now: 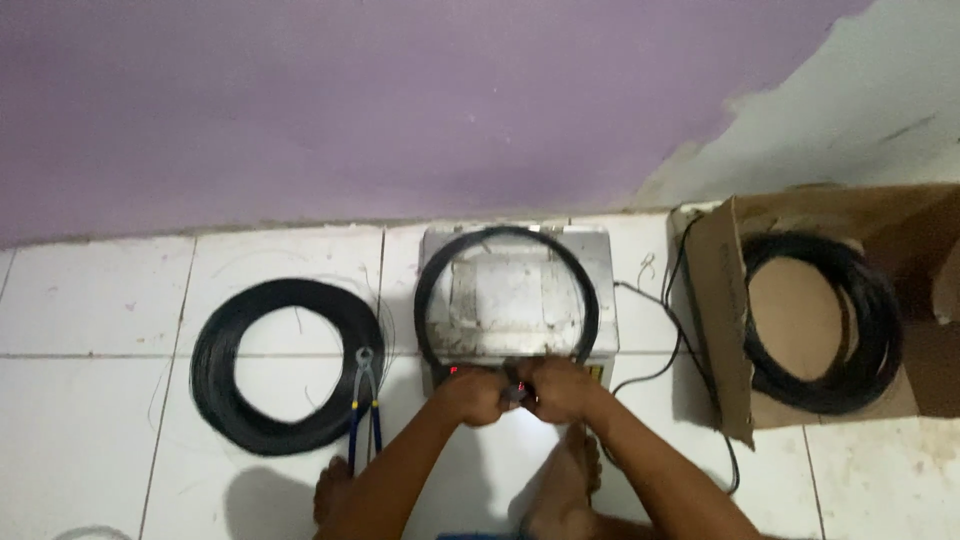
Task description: The person is weighing individual coils of black cable on a digital scale and then packing them into a cardboard box.
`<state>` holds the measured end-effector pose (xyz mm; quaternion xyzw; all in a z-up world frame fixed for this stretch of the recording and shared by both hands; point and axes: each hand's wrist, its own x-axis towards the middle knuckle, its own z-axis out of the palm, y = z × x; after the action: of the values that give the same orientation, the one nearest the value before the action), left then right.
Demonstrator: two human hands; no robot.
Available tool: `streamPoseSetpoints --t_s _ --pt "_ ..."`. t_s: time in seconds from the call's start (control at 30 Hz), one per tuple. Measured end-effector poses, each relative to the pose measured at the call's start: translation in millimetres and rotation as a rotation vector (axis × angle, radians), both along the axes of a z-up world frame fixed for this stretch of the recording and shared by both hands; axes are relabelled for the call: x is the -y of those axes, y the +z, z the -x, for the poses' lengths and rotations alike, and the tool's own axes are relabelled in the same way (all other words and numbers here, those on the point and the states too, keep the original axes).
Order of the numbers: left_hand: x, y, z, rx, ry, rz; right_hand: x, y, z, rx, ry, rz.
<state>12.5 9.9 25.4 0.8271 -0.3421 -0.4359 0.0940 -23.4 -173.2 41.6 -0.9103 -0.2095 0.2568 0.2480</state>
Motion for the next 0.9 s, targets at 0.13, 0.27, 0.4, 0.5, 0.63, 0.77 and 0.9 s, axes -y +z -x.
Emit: streamPoseSetpoints --t_s 0.13,0.27,0.4,0.5,0.63,0.77,0.9 --pt "1.1 33.7 0.9 -0.064 0.025 -0.106 0.8 19.7 -4.1 0.031 0.069 0.023" --pt "-6.7 -11.5 7.7 0.137 -0.03 0.101 3.0 10.0 -1.1 -0.164 0.032 0.146" --pt "0.8 -5.3 10.1 0.123 0.045 0.067 9.0 3.2 1.4 -0.049 0.053 0.111" --pt "5.7 -9.8 19.8 0.205 0.044 0.075 20.9 -12.2 8.1 0.065 0.025 0.027" --pt "10.3 -29.4 28.1 0.341 0.031 0.207 31.2 -17.8 14.6 0.23 0.045 -0.09" --pt "18.4 -15.3 39.1 0.422 0.035 0.18 37.7 -14.9 26.5 0.399 0.067 -0.051" --pt "27.0 1.6 46.4 0.928 -0.014 0.468 56.7 -2.0 37.8 0.619 0.12 0.05"
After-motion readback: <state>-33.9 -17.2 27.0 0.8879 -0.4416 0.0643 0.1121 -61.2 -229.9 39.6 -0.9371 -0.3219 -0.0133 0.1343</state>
